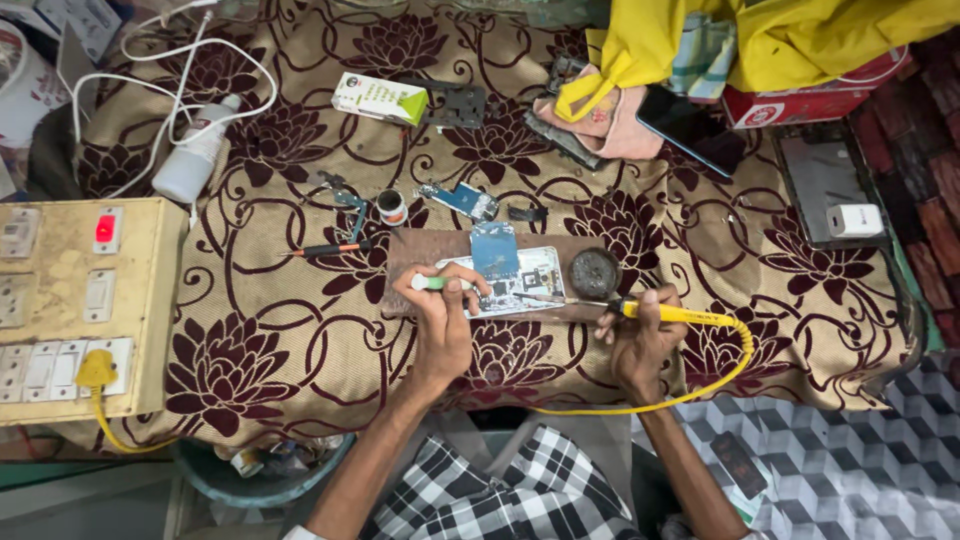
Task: The person uses a soldering iron and solder wire to work on a small circuit board. They repeatedly apply heat and solder to specific points on the board while holding it steady with the other hand.
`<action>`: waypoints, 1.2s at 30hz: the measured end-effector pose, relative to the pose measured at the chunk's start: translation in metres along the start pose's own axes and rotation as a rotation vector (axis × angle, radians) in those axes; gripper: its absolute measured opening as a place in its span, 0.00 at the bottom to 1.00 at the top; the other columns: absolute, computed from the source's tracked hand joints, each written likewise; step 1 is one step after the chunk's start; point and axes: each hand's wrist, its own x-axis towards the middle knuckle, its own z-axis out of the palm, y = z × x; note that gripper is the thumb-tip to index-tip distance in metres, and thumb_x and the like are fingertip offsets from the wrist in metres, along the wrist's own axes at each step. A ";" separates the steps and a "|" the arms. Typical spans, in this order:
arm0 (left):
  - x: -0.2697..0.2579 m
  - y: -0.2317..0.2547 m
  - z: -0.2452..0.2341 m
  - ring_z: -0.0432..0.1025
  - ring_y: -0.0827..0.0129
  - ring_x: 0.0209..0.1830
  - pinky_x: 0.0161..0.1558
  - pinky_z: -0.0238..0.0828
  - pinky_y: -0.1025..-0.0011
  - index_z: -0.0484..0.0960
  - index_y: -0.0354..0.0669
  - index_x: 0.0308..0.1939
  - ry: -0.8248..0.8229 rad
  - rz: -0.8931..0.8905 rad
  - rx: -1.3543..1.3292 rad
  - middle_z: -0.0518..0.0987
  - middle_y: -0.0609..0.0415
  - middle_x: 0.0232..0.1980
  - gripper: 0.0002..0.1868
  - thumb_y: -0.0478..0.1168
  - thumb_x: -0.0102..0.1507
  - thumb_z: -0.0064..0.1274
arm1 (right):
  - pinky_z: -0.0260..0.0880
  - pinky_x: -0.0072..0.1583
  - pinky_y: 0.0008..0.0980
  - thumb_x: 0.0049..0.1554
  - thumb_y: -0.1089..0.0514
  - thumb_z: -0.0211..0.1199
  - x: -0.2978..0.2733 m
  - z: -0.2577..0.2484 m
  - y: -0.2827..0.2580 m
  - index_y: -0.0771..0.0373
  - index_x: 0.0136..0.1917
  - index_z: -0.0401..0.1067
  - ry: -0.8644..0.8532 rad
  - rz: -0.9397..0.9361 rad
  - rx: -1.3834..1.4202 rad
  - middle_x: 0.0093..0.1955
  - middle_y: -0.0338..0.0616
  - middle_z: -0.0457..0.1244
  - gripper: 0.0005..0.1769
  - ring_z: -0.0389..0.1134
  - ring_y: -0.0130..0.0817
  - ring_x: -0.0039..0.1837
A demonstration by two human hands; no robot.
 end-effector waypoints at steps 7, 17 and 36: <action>0.000 0.002 -0.001 0.65 0.72 0.30 0.36 0.65 0.75 0.46 0.47 0.49 0.007 -0.003 0.066 0.78 0.45 0.38 0.14 0.51 0.79 0.25 | 0.68 0.28 0.25 0.71 0.54 0.53 0.000 0.004 -0.001 0.64 0.45 0.58 -0.042 -0.049 -0.056 0.30 0.48 0.64 0.15 0.69 0.32 0.30; 0.001 0.001 0.001 0.63 0.73 0.31 0.36 0.64 0.76 0.46 0.48 0.48 0.000 0.030 0.037 0.78 0.44 0.39 0.13 0.49 0.79 0.25 | 0.69 0.28 0.25 0.69 0.59 0.52 0.000 0.011 -0.007 0.64 0.44 0.58 -0.057 -0.032 -0.115 0.30 0.48 0.64 0.12 0.69 0.32 0.29; -0.001 0.002 0.000 0.60 0.72 0.32 0.39 0.61 0.72 0.47 0.45 0.50 0.045 0.009 0.058 0.73 0.48 0.37 0.11 0.46 0.78 0.28 | 0.64 0.29 0.24 0.70 0.59 0.52 0.000 0.014 -0.011 0.64 0.43 0.57 -0.020 -0.059 -0.221 0.30 0.47 0.64 0.13 0.65 0.29 0.28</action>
